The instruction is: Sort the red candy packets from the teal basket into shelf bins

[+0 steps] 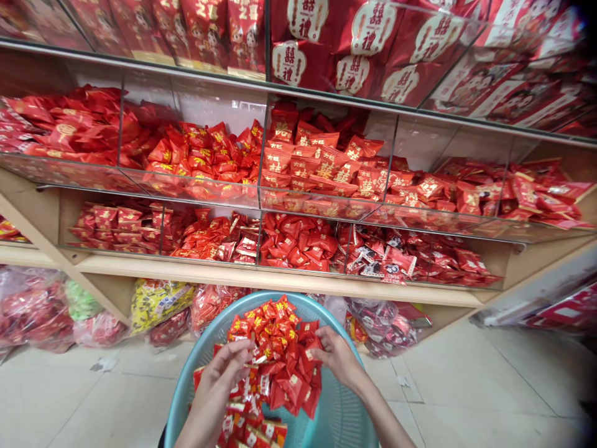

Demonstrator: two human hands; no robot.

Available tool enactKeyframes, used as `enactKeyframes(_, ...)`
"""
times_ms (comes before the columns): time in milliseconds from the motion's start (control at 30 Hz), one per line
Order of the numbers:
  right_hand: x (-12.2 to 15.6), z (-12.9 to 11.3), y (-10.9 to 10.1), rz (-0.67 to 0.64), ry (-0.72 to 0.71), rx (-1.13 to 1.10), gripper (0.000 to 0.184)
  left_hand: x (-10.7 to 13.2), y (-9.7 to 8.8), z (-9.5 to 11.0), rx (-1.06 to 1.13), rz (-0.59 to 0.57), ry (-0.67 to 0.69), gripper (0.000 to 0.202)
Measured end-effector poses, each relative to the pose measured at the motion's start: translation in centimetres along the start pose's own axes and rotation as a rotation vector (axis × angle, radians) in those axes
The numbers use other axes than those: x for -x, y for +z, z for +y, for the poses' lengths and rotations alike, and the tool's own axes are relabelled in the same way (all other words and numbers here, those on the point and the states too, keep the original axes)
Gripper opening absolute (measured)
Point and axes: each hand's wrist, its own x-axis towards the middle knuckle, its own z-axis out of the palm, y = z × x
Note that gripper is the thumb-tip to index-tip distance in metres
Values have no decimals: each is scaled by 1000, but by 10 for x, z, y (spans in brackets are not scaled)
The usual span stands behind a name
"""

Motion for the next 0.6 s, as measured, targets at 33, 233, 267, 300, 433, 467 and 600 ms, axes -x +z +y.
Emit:
enactKeyframes(33,0,1,-1,-11,14,1,23,0,0,-1,0,-2,-2,36)
enactKeyframes(233,-4,6,0,11,3,17,26,-2,0,-4,-13,10,-6,36)
enactKeyframes(267,-4,6,0,25,-1,20,29,-2,1,-3,-13,10,-3,36)
enactKeyframes(300,-5,6,1,39,-3,24,31,-2,1,-2,-13,9,-3,35)
enactKeyframes(433,-5,3,1,93,-25,59,35,0,0,1,-7,5,-3,36)
enactKeyframes(467,-4,3,0,94,-30,67,34,1,0,2,-6,6,-1,35)
enactKeyframes(600,-1,1,0,123,-42,99,30,-2,-6,2,-16,29,32,36)
